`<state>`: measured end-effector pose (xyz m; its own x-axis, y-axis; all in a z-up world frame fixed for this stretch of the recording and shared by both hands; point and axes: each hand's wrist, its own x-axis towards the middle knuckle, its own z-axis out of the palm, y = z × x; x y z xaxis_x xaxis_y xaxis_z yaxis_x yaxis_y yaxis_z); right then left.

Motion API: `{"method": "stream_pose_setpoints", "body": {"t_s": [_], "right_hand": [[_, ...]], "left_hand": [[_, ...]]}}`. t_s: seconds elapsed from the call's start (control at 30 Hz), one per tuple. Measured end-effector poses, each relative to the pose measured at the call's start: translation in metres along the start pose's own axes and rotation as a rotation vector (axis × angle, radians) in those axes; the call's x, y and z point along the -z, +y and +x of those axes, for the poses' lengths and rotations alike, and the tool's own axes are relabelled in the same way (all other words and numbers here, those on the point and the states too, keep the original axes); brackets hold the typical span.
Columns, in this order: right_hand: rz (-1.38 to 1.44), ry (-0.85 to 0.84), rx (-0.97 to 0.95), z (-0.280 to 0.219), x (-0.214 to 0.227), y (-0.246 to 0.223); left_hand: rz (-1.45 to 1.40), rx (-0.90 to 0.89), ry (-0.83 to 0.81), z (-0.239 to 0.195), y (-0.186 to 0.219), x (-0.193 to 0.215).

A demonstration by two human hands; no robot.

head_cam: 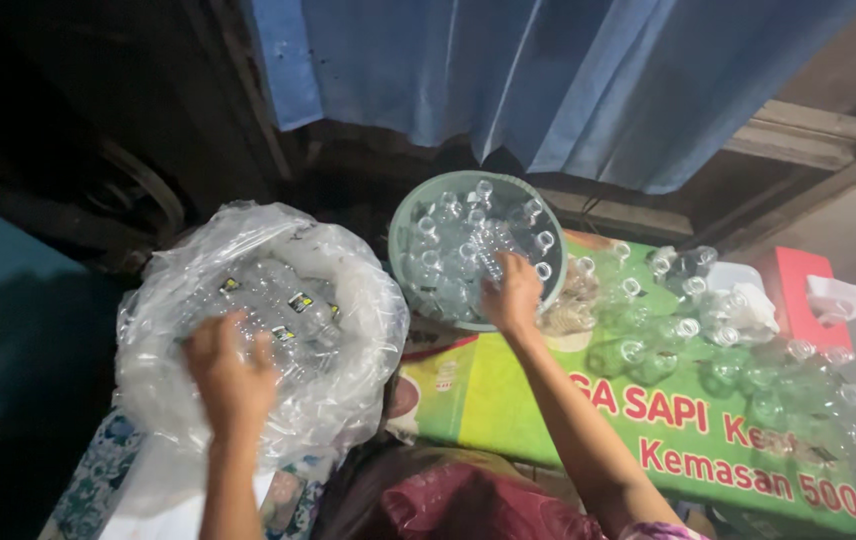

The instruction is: The person removes small clear plastic bottles from a large plastic bag and places them into a green basin. The person then picks up bottles from the table and places them into the basin. Finally, the person opens a white container and places black bottle caps into it.

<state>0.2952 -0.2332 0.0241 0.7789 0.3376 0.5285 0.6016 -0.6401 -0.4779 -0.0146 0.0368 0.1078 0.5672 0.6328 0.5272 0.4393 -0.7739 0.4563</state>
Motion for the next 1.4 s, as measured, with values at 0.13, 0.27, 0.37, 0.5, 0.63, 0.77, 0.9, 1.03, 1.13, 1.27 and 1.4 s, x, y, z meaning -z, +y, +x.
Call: {"method": "stream_pose_setpoints", "body": {"t_s": [0.13,0.27,0.37,0.5,0.63,0.77,0.9,1.03,1.13,1.27,1.4], "right_hand": [[-0.254,-0.159,-0.305,-0.027,0.014,0.058],[-0.239,-0.181,-0.296,-0.051,-0.005,0.099],[-0.106,-0.097,-0.267,-0.056,-0.018,0.115],[0.187,0.049,-0.462,-0.039,-0.002,0.111],[0.538,0.180,-0.408,-0.010,0.047,0.066],[0.841,-0.004,-0.310,0.010,0.075,-0.017],[0.907,-0.346,-0.250,-0.003,0.070,-0.105],[0.861,-0.562,-0.160,-0.026,0.040,-0.167],[0.668,-0.503,0.027,-0.037,0.015,-0.193],[0.563,-0.506,0.000,-0.043,-0.013,-0.200],[0.583,-0.361,0.080,-0.051,-0.027,-0.189]], "left_hand": [[-0.176,-0.192,-0.146,-0.015,0.075,-0.041],[-0.156,-0.279,-0.298,-0.035,0.115,-0.071],[-0.193,-0.280,-0.343,-0.045,0.122,-0.081],[-0.200,-0.242,-0.329,-0.048,0.113,-0.086],[-0.071,-0.112,-0.314,-0.050,0.093,-0.080],[0.284,-0.013,-0.296,-0.051,0.072,-0.062],[0.314,0.164,-0.592,-0.061,0.058,-0.049],[0.290,0.095,-0.616,-0.085,0.058,-0.050],[0.236,0.053,-0.682,-0.093,0.058,-0.050],[0.135,-0.010,-0.615,-0.098,0.063,-0.042],[-0.011,0.082,-0.631,-0.087,0.057,-0.029]]}}
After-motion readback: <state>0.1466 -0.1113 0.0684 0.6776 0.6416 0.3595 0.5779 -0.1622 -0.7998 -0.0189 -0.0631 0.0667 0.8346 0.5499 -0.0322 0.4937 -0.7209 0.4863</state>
